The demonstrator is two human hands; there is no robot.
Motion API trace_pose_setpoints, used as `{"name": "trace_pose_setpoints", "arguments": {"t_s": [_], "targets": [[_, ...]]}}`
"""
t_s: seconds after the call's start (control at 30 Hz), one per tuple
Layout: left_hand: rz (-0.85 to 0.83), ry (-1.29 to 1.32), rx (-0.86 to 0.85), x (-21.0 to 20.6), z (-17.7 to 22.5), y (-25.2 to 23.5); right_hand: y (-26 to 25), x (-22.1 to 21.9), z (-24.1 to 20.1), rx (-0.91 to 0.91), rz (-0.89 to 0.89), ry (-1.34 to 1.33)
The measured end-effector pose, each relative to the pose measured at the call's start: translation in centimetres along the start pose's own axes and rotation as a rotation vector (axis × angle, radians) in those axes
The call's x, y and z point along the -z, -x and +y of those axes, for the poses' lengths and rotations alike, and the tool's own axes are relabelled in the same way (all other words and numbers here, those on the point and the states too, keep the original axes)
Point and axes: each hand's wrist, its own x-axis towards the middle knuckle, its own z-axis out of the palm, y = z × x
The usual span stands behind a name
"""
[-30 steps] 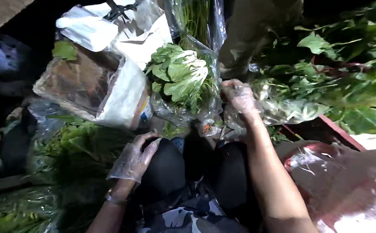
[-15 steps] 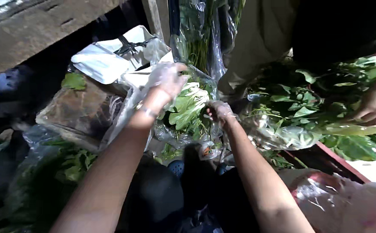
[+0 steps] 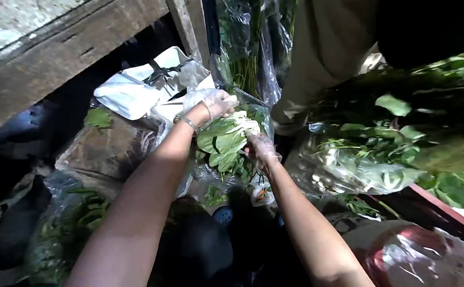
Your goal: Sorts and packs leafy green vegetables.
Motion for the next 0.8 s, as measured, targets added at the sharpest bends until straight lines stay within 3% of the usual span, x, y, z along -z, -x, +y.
{"name": "trace_pose_setpoints", "arguments": {"t_s": [0.13,0.27,0.33,0.4,0.47,0.57,0.63,0.7,0.8], "targets": [[0.018,0.317,0.021,2.7,-0.1,2.7,0.7,-0.4,-0.1,0.019,0.021,-0.067],[0.057,0.842,-0.028,4.4,-0.7,5.5,-0.6,0.6,0.5,0.167,0.121,0.153],[0.068,0.873,-0.029,4.4,-1.1,6.8,-1.6,1.5,0.4,0.275,0.233,0.272],[0.093,0.714,0.024,3.6,-1.3,7.9,-1.5,2.4,-1.2,0.329,0.296,0.390],[0.052,0.741,0.054,2.6,-1.8,8.8,-1.8,2.5,-3.0,0.349,0.247,0.544],[-0.023,1.090,-0.029,1.5,-3.8,9.7,-3.6,1.1,-5.4,0.258,0.042,0.923],[-0.033,1.184,-0.095,1.2,-4.5,9.8,-4.0,-0.2,-6.7,0.166,-0.004,1.093],[-0.037,1.220,-0.120,1.3,-4.6,10.1,-3.9,-1.2,-7.3,0.135,0.016,1.125],[-0.053,1.226,-0.174,1.4,-4.7,10.5,-4.5,-1.5,-7.3,0.178,-0.002,0.970]]}}
